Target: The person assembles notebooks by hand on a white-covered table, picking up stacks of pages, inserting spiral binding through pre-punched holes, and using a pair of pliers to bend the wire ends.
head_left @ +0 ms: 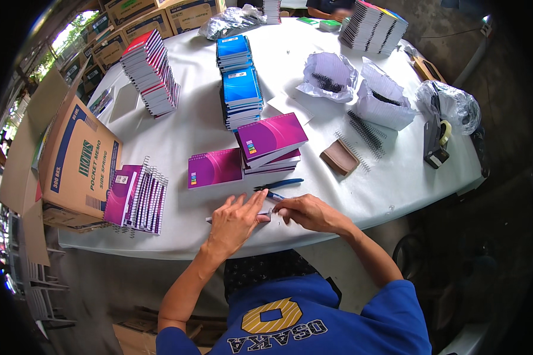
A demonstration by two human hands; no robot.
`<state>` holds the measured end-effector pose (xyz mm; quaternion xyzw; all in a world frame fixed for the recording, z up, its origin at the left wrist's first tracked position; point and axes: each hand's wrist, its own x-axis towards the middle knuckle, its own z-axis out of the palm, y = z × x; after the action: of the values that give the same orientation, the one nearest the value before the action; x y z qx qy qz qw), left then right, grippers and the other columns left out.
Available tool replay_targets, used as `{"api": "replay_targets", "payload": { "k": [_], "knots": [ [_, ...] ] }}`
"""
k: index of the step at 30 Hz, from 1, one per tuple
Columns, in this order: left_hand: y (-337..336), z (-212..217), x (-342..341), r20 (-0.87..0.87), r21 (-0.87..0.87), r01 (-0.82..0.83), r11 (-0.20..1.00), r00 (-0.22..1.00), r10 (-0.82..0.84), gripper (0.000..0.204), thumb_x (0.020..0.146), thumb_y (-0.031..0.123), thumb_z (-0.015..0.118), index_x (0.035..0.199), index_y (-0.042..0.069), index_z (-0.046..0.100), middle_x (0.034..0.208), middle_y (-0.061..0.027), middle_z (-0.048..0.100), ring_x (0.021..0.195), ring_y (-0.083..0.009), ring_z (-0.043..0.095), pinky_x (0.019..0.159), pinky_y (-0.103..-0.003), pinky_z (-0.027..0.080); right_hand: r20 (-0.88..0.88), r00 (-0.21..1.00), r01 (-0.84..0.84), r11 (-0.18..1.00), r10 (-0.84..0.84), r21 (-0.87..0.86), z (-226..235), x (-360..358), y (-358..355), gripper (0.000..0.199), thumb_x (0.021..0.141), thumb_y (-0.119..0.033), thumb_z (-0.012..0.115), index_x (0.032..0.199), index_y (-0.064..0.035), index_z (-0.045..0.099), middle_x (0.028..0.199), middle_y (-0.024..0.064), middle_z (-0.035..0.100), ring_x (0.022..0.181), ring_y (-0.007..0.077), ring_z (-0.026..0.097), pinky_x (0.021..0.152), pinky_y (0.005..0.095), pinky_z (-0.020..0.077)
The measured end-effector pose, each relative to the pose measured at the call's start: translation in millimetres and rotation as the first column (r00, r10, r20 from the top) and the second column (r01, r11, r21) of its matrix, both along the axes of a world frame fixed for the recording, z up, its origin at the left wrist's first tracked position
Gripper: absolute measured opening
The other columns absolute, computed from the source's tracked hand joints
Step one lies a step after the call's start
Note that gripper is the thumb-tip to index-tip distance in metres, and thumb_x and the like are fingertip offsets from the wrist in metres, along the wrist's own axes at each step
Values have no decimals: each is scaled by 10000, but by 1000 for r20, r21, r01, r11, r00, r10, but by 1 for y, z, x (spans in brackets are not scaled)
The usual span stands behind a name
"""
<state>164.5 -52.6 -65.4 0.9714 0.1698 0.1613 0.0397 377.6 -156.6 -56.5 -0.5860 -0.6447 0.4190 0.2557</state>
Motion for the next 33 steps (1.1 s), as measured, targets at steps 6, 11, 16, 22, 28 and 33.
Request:
{"api": "replay_targets", "payload": {
  "k": [6, 11, 16, 22, 28, 33],
  "knots": [
    [-5, -1, 6, 52, -57, -5, 998, 999, 8, 582, 894, 319, 675, 1434, 201, 494, 1302, -47, 641, 1003, -288, 686, 786, -402, 585, 288, 952, -23, 915, -103, 404, 1, -9, -7, 229, 893, -127, 668, 1085, -39, 582, 1028, 117, 597, 976, 318, 604, 805, 411, 497],
    [-5, 4, 7, -73, -197, -49, 979, 997, 35, 563, 899, 324, 668, 1434, 281, 498, 1293, -33, 649, 887, -254, 720, 702, -403, 593, 387, 900, -21, 867, -199, 497, 9, -18, -11, 193, 890, -117, 652, 1042, -31, 570, 982, 150, 630, 935, 346, 644, 759, 462, 513],
    [-3, 11, 0, -216, -131, 9, 991, 976, -37, 553, 900, 392, 651, 1425, 294, 506, 1259, -20, 668, 828, -261, 722, 661, -393, 587, 151, 987, 0, 947, -51, 321, 13, -2, -8, 212, 901, -56, 601, 1113, -56, 619, 991, 153, 669, 910, 366, 654, 782, 431, 527],
    [-7, 12, 4, -300, -160, 176, 971, 929, -218, 641, 897, 525, 572, 1468, 264, 443, 1316, -26, 621, 1002, -259, 683, 772, -449, 563, 683, 666, 81, 939, -300, 333, -18, 145, -4, 473, 711, 160, 559, 1082, -130, 605, 1537, 106, 389, 1425, 352, 332, 1193, 474, 276],
    [1, 6, -15, -96, 154, 93, 984, 992, -79, 833, 816, 477, 674, 1539, 257, 323, 1300, -25, 643, 1110, -300, 639, 948, -512, 492, 683, 728, -5, 996, 68, -94, 34, 146, 25, 392, 811, -122, 709, 1192, -122, 618, 1511, 105, 442, 1396, 322, 394, 1176, 482, 286],
    [2, 12, -18, -276, -159, -92, 983, 960, 45, 935, 778, 464, 722, 1559, 222, 268, 1275, -80, 649, 951, -286, 701, 737, -409, 575, -157, 860, -489, 872, 486, 21, 23, 62, 40, 597, 882, -401, 684, 1373, -76, 583, 1375, 168, 582, 1291, 311, 513, 1082, 456, 396]
  ]
}}
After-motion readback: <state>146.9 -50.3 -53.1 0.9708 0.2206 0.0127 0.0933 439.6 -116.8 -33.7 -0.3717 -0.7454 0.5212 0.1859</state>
